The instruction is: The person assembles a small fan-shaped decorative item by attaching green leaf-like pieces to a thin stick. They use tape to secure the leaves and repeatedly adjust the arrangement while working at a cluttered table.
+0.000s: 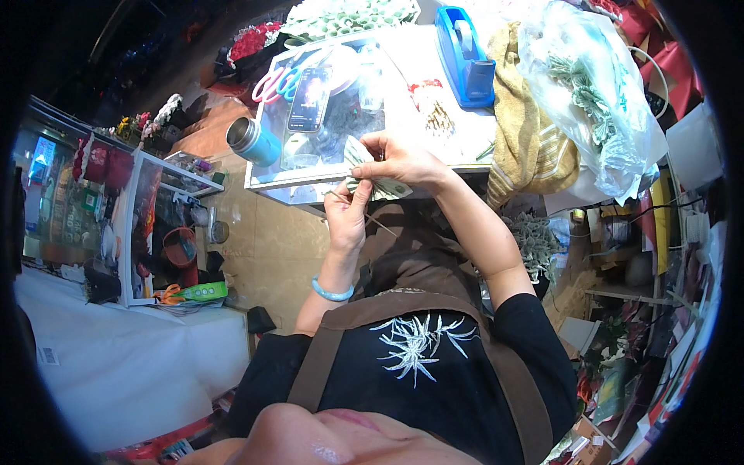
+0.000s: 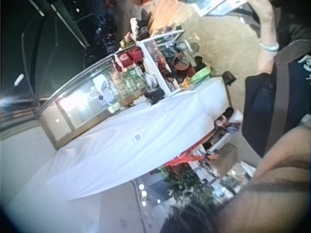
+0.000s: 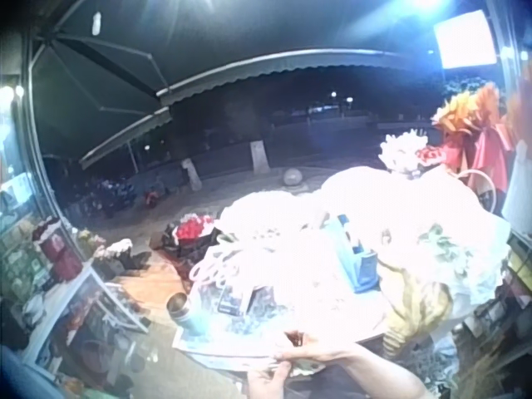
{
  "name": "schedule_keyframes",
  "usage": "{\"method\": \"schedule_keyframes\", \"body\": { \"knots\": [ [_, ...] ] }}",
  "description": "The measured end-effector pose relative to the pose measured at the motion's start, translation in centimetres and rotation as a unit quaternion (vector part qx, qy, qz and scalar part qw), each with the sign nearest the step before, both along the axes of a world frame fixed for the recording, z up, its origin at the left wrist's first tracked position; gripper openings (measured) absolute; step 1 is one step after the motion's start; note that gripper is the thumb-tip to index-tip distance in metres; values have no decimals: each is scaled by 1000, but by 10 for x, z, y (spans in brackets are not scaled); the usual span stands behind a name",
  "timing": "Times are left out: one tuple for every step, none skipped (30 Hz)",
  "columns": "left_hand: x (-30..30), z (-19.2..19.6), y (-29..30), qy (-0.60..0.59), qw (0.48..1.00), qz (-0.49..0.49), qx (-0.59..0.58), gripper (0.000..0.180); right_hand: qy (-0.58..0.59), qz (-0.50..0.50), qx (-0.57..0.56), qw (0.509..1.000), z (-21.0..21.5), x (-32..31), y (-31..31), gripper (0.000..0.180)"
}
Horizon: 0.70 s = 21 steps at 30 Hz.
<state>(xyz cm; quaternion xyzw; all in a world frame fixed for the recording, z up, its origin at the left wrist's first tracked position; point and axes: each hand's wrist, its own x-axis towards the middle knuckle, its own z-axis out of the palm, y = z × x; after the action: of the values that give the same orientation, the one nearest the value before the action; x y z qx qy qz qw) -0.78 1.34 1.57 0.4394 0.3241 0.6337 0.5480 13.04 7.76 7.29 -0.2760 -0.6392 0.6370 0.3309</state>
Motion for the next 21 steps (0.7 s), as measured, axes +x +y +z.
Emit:
{"method": "schedule_keyframes", "body": {
  "knots": [
    [0,-2,0,2,1000,-9,0,19,17,-6,-17,1000,-3,0,-1,18],
    [-1,-4,0,11,1000,-17,-7,19,34,-13,-35,999,-7,1,-2,17],
    [-1,-5,1,14,1000,-20,-10,19,36,-23,-41,998,-10,2,-3,17],
    [0,-6,1,16,1000,-22,-13,18,38,-32,-46,998,-13,4,-3,17],
    [0,-7,1,14,999,-26,-14,18,39,-41,-52,997,-16,5,-3,16],
    [0,-7,1,21,999,-23,-17,17,40,-49,-41,997,-18,5,-2,18],
    [1,-7,2,22,999,-21,-20,17,40,-56,-30,997,-20,4,-1,21],
    [1,-6,2,24,999,-19,-22,17,17,-77,-28,997,-21,4,-1,23],
    [-1,-5,3,34,999,-35,-22,16,50,-62,-19,997,-21,4,-1,23],
    [-3,-3,5,43,998,-50,-22,16,60,-62,-21,996,-21,5,-2,23],
    [-6,-1,6,47,997,-65,-20,16,71,-60,-22,995,-19,6,-3,22],
    [-6,0,7,57,996,-71,-20,14,50,-43,-23,998,-17,8,-2,22],
    [-6,0,8,60,995,-77,-18,12,30,-25,-25,999,-15,12,-2,21],
    [-7,1,9,62,994,-85,-13,11,16,-8,-23,1000,-13,14,-2,20],
    [-7,2,9,60,994,-92,-22,12,8,-14,-30,999,-12,15,-3,20],
    [-8,3,9,55,993,-101,-28,13,6,-21,-34,999,-11,16,-4,19],
    [-8,4,9,51,992,-110,-35,15,5,-27,-39,999,-11,16,-5,19],
    [-9,4,8,54,992,-107,-34,15,1,-41,-44,998,-12,16,-6,19],
    [-9,4,8,57,992,-105,-33,15,-2,-56,-49,997,-12,15,-7,19],
    [-9,4,8,55,993,-101,-29,15,-5,-70,-55,996,-13,15,-7,19],
    [-9,4,8,62,993,-91,-33,15,15,-78,-61,995,-15,13,-8,18]
  ]
}}
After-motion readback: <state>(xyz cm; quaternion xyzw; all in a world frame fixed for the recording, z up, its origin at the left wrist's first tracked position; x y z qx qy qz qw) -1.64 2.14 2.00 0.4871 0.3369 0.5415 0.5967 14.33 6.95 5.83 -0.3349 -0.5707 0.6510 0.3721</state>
